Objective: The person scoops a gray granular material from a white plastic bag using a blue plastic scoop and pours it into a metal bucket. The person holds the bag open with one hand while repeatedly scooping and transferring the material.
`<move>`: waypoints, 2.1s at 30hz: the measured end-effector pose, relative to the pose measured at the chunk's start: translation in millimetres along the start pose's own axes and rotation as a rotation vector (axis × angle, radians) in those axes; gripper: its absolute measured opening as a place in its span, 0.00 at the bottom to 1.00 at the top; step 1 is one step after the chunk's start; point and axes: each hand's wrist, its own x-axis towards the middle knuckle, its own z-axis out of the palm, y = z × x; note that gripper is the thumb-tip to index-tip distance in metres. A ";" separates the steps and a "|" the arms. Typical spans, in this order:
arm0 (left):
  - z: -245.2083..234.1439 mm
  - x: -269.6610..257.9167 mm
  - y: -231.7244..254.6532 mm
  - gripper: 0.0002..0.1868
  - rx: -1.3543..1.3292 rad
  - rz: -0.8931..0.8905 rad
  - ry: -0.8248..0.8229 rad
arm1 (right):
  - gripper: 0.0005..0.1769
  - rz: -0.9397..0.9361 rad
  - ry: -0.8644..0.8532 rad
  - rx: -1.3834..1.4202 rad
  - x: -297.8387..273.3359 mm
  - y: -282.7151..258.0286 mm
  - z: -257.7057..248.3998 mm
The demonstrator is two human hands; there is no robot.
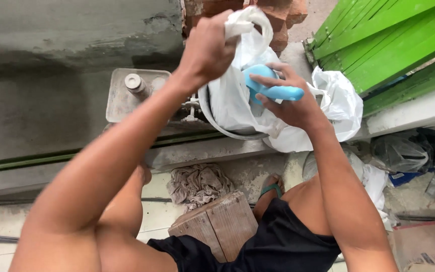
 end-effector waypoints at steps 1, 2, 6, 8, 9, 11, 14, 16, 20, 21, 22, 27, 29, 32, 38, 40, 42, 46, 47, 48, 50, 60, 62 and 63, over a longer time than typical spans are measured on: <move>-1.4 -7.6 3.1 0.03 -0.003 0.000 -0.004 | 0.23 0.005 0.000 0.000 1.2 1.3 3.0; -2.8 -15.5 5.5 0.02 -0.017 0.019 0.024 | 0.24 -0.014 -0.032 -0.010 2.4 2.8 6.7; -9.5 -35.2 1.5 0.02 -0.189 0.001 0.119 | 0.19 -0.110 -0.117 0.010 6.7 0.0 16.5; -15.6 -31.2 -4.3 0.03 -0.262 -0.012 0.171 | 0.20 -0.112 -0.159 -0.025 7.8 -2.0 8.9; -15.6 -29.1 -5.8 0.05 -0.339 -0.018 0.217 | 0.21 -0.107 -0.192 -0.064 5.5 -1.9 3.7; -17.0 -30.9 -8.0 0.05 -0.362 -0.040 0.249 | 0.24 -0.091 -0.215 -0.068 0.8 -8.7 -8.8; -21.5 -32.2 -2.0 0.07 -0.375 -0.031 0.272 | 0.26 -0.056 -0.256 -0.038 -2.2 -11.5 -21.4; -19.9 -33.5 2.4 0.09 -0.369 0.001 0.262 | 0.26 -0.033 -0.274 -0.008 -3.2 -10.5 -20.7; -17.4 -37.2 10.2 0.06 -0.370 0.069 0.201 | 0.24 -0.026 -0.238 -0.083 2.7 -11.2 -8.5; -17.5 -37.2 14.3 0.07 -0.377 0.109 0.184 | 0.24 -0.046 -0.210 -0.045 4.1 -11.6 -7.8; -16.8 -38.2 16.2 0.07 -0.378 0.108 0.180 | 0.24 -0.042 -0.209 -0.043 4.8 -8.8 -4.7; -10.8 -37.5 12.2 0.07 -0.395 0.145 0.108 | 0.17 0.067 -0.264 -0.133 16.4 -0.6 14.8; -11.2 -34.4 6.5 0.06 -0.418 0.088 0.124 | 0.16 -0.003 -0.264 -0.105 14.2 -4.1 15.2; -10.3 -30.3 -8.0 0.08 -0.430 -0.039 0.172 | 0.17 -0.024 -0.274 -0.035 7.4 -5.9 9.7; -10.9 -33.1 -16.9 0.06 -0.372 -0.108 0.191 | 0.24 -0.014 -0.234 -0.068 0.7 -3.4 -0.5; -12.3 -35.4 -12.1 0.06 -0.356 -0.094 0.163 | 0.23 -0.005 -0.184 -0.030 0.8 -0.1 4.5; -15.3 -36.4 -3.8 0.08 -0.357 -0.044 0.101 | 0.21 0.000 -0.161 -0.028 4.7 1.7 12.0; -14.2 -34.2 -1.3 0.09 -0.363 -0.011 0.088 | 0.22 0.002 -0.177 -0.004 3.1 -6.5 21.9; -12.5 -33.5 -2.1 0.09 -0.361 -0.018 0.095 | 0.22 0.024 -0.153 0.049 1.5 -10.7 21.4; -10.5 -32.7 -3.0 0.08 -0.360 -0.026 0.102 | 0.22 0.045 -0.129 0.102 -0.2 -14.6 21.0; -7.4 -32.4 -2.8 0.07 -0.344 -0.003 0.099 | 0.20 0.068 -0.061 0.044 -2.2 -10.7 27.3; -9.1 -27.5 23.2 0.07 -0.363 0.111 -0.033 | 0.26 0.648 0.228 0.629 1.4 -32.8 33.1; -6.7 -25.2 24.2 0.07 -0.350 0.136 -0.020 | 0.25 0.673 0.227 0.679 1.8 -38.5 29.5; -5.8 -24.5 24.1 0.06 -0.336 0.162 -0.005 | 0.25 0.697 0.226 0.728 2.5 -41.2 28.3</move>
